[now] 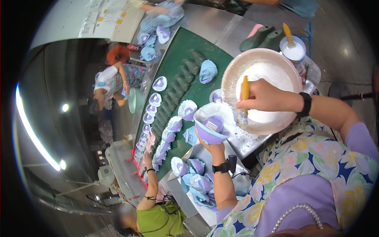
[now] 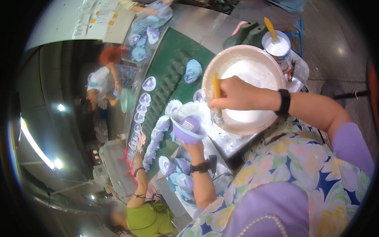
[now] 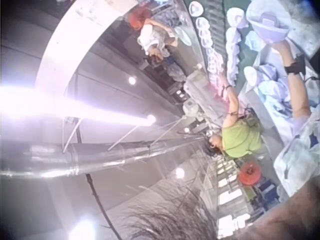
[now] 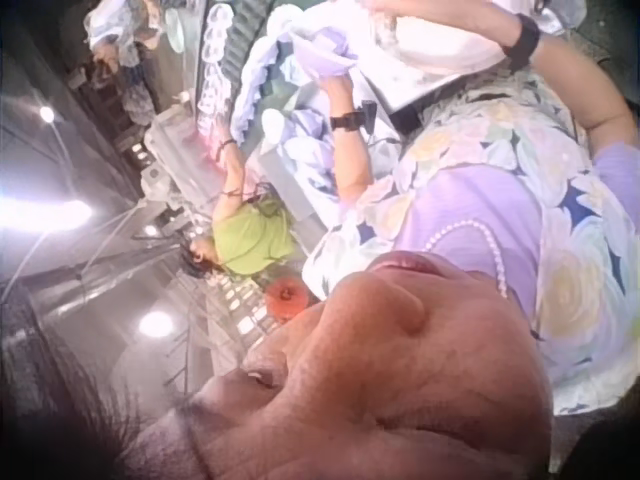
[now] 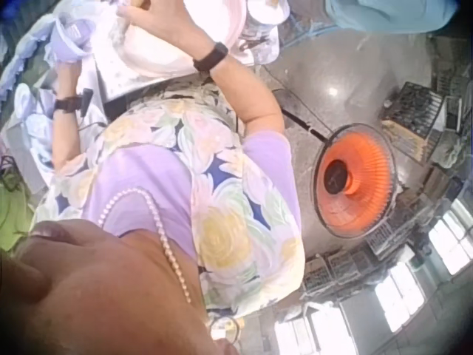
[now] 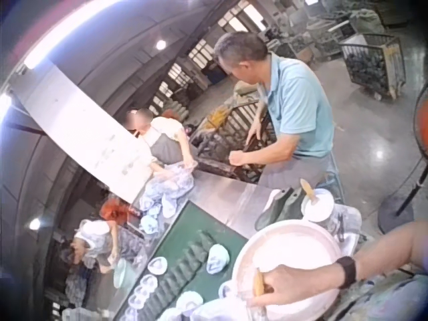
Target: Applying adhesive to shoe soles and components on an assembly line.
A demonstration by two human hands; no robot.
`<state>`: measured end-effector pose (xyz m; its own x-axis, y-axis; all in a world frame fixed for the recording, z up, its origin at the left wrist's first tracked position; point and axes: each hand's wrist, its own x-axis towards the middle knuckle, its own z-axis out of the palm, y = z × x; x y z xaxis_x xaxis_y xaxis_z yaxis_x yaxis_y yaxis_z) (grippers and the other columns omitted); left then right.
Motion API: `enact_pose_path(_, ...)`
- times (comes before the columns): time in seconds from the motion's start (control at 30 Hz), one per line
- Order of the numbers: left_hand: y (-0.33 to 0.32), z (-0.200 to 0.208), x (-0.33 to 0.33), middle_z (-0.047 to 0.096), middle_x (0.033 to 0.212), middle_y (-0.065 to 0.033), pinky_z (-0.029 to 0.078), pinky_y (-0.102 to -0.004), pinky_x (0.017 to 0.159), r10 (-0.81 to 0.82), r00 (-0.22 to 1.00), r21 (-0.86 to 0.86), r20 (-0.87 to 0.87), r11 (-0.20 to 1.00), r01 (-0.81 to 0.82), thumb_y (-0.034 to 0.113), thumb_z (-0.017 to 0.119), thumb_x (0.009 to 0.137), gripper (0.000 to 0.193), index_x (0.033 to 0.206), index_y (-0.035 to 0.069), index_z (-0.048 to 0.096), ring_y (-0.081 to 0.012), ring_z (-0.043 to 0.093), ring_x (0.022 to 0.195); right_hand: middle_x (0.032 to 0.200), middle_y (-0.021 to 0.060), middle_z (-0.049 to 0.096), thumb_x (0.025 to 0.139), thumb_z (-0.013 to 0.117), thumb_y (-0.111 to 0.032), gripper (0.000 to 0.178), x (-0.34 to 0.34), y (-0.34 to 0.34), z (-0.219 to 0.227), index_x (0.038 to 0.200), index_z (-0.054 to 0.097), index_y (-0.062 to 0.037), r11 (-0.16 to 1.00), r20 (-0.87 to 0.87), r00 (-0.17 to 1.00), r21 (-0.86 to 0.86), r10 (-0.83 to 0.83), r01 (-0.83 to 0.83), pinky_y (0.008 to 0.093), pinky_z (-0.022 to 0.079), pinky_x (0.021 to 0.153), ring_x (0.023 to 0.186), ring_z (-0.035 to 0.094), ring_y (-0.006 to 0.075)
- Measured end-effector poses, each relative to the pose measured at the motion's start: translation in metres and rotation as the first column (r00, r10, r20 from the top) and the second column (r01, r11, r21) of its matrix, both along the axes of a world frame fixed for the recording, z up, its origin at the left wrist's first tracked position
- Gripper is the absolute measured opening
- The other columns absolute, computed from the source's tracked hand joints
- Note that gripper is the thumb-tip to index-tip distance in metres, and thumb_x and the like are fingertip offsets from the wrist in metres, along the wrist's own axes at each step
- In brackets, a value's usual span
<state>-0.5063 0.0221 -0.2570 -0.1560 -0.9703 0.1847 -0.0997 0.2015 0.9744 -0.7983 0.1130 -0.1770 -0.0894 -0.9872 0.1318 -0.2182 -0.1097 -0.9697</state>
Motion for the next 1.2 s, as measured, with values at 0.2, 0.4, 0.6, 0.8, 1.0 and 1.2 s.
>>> enact_pose_path(0.2,-0.084,-0.034,0.070,0.057,0.105,-0.0081,0.055,-0.0326,0.069,0.090,0.979,0.312,-0.184,0.950,-0.029,0.001,0.052,0.092,0.037,0.125,0.013,0.043,-0.0212,0.060,0.085,0.075,0.0052,0.067,0.084,0.071,-0.017,0.020,-0.010,-0.003,-0.002,0.088,0.066,0.0020,0.991,0.299,0.950,0.125,-0.085,0.049,0.0238,0.049,0.062,0.069,0.065,0.0110)
enact_pose_path(0.4,-0.159,-0.061,0.032,0.054,0.118,-0.0146,0.057,-0.0422,0.083,0.124,0.930,0.384,-0.345,0.923,0.020,0.000,0.042,0.096,0.038,0.133,0.009,0.035,-0.0290,0.062,0.096,0.081,0.0083,0.067,0.082,0.072,-0.012,0.018,-0.023,-0.005,-0.019,0.088,0.063,0.0032,0.971,0.312,0.945,0.238,-0.098,0.022,0.0244,0.051,0.067,0.073,0.066,0.0133)
enact_pose_path(0.6,-0.239,-0.113,0.069,0.055,0.118,-0.0192,0.054,-0.0409,0.084,0.192,0.928,0.302,0.319,0.908,-0.291,0.000,0.046,0.092,0.061,0.148,0.007,0.022,-0.0339,0.063,0.099,0.081,0.0079,0.065,0.082,0.071,-0.011,0.017,-0.017,-0.024,-0.016,0.087,0.062,0.0019,0.958,0.289,0.955,0.286,-0.073,-0.013,0.0248,0.051,0.069,0.076,0.064,0.0124)
enact_pose_path(0.8,-0.173,-0.104,0.002,0.059,0.118,-0.0258,0.045,-0.0423,0.093,0.084,0.618,-0.153,0.782,0.986,0.060,0.022,0.067,0.084,0.062,0.132,-0.010,0.044,-0.0379,0.060,0.106,0.081,0.0057,0.065,0.083,0.071,-0.012,0.016,-0.029,-0.032,-0.033,0.087,0.062,0.0010,0.942,0.109,0.991,0.334,-0.081,0.041,0.0243,0.050,0.066,0.073,0.063,0.0109)
enact_pose_path(1.0,-0.132,-0.066,-0.006,0.054,0.121,-0.0287,0.041,-0.0481,0.097,0.141,0.671,-0.007,0.728,0.980,-0.198,0.017,0.072,0.077,0.048,0.113,-0.006,0.050,-0.0437,0.053,0.114,0.071,0.0152,0.065,0.082,0.070,-0.019,0.025,-0.018,-0.041,-0.036,0.086,0.064,0.0045,0.967,-0.213,0.975,0.254,0.066,-0.010,0.0331,0.049,0.062,0.065,0.065,0.0245)
enact_pose_path(1.2,-0.014,-0.001,0.028,0.052,0.123,-0.0281,0.040,-0.0492,0.101,-0.119,0.469,-0.192,0.875,0.805,0.562,-0.002,0.069,0.073,0.046,0.113,-0.006,0.045,-0.0425,0.055,0.110,0.075,0.0153,0.066,0.081,0.071,-0.016,0.021,-0.030,-0.036,-0.054,0.081,0.060,0.0020,0.992,-0.381,0.923,0.129,0.054,-0.005,0.0366,0.048,0.063,0.068,0.065,0.0306)
